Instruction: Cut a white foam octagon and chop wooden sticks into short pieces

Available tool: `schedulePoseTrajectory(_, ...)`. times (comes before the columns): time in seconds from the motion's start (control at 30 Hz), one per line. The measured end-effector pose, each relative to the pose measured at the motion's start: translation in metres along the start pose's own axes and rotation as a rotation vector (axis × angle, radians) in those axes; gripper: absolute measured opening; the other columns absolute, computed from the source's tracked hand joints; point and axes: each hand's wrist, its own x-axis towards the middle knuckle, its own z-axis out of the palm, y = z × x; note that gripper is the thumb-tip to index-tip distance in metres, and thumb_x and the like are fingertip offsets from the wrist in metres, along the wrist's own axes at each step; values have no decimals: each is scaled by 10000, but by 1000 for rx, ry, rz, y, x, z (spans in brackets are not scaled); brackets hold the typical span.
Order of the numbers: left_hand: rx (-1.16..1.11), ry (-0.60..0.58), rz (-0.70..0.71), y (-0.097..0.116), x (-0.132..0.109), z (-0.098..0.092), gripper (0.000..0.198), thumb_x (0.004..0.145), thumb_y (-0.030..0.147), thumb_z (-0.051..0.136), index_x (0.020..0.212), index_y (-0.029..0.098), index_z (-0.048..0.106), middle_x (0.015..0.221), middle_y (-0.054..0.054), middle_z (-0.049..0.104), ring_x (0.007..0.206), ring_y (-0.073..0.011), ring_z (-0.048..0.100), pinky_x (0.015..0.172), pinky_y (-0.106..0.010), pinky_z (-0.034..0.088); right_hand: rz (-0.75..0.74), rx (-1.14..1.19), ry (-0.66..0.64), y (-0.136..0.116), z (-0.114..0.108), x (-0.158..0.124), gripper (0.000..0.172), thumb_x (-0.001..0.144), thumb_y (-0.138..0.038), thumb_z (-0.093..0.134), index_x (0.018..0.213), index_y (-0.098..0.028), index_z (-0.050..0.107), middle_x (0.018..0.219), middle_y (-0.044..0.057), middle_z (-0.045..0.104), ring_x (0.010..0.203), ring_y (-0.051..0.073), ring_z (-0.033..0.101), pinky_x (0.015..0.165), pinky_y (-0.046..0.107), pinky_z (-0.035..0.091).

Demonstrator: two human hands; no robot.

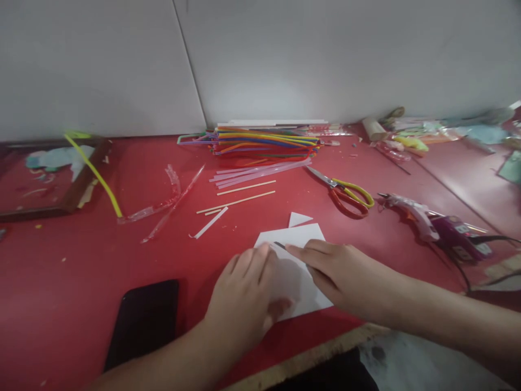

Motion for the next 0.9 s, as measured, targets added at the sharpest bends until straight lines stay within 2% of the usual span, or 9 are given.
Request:
schedulePoseTrajectory(0.1, 36, -27, -153, -9, 5, -6, 760, 734, 594, 697, 1238, 35, 594, 1333, -232, 558, 1076, -377, 556, 901, -514, 457, 33, 34, 97, 15, -8, 4, 524, 868, -117, 457, 1382, -219, 492, 1143, 92, 661, 982, 209, 651, 848, 344, 516)
schedulePoseTrajectory(0.17, 33, -79, -196, -14, 8, -10, 762, 704, 568, 742, 1234, 43, 589, 1297, -234, 580, 1093, -385, 555, 916, -517, 446, 58, -11, 201, 33, -10, 9, 479, 887, -143, 454, 1359, -194, 516, 1120, 104, 663, 999, 219, 643, 851, 356, 513)
schedulePoseTrajectory(0.3, -57, -185, -206, -21, 15, -17, 715, 675, 495, 798, 1234, 108, 579, 1245, -177, 618, 1094, -356, 567, 944, -491, 435, 118, -110, 372, 66, -9, 18, 452, 903, -181, 458, 1349, -171, 530, 1117, 129, 649, 993, 242, 642, 875, 404, 502)
schedulePoseTrajectory(0.4, -171, -256, -152, -28, 18, -23, 752, 651, 433, 828, 1276, 133, 538, 1271, -154, 606, 1132, -350, 548, 973, -502, 417, 88, -44, 425, 69, -7, 22, 467, 890, -185, 483, 1355, -179, 523, 1103, 118, 662, 986, 231, 651, 873, 384, 510)
schedulePoseTrajectory(0.5, -308, -338, -55, -34, 20, -29, 754, 688, 364, 806, 1343, 185, 478, 1348, -124, 560, 1209, -330, 503, 1035, -525, 363, -7, 55, 389, 56, -3, 24, 467, 878, -174, 501, 1342, -218, 532, 1167, 92, 672, 1047, 216, 642, 895, 358, 508)
schedulePoseTrajectory(0.6, -354, -352, -24, -31, 21, -30, 709, 766, 311, 725, 1400, 231, 417, 1406, -104, 514, 1269, -319, 452, 1094, -598, 248, -56, 84, 307, 42, 1, 26, 490, 866, -153, 508, 1355, -192, 512, 1267, 104, 637, 1107, 217, 622, 927, 361, 498)
schedulePoseTrajectory(0.7, -314, -287, -124, -20, 20, -21, 693, 798, 439, 665, 1393, 175, 430, 1432, -159, 469, 1301, -360, 408, 1085, -649, 216, -24, 23, 249, 37, 4, 30, 475, 884, -160, 502, 1359, -155, 504, 1312, 135, 601, 1165, 236, 589, 952, 378, 485)
schedulePoseTrajectory(0.77, -229, -216, -234, -13, 19, -13, 814, 741, 600, 672, 1346, 91, 479, 1457, -230, 407, 1331, -423, 345, 1080, -667, 205, 26, -69, 220, 39, 5, 33, 463, 917, -169, 474, 1379, -180, 493, 1257, 130, 619, 1131, 240, 600, 929, 385, 494)
schedulePoseTrajectory(0.9, -220, -168, -231, -10, 18, -1, 833, 657, 662, 720, 1244, 94, 557, 1432, -229, 437, 1308, -424, 366, 1077, -641, 234, 149, -311, 250, 53, 5, 40, 473, 959, -222, 438, 1430, -263, 441, 1101, 109, 607, 954, 247, 624, 791, 389, 521)
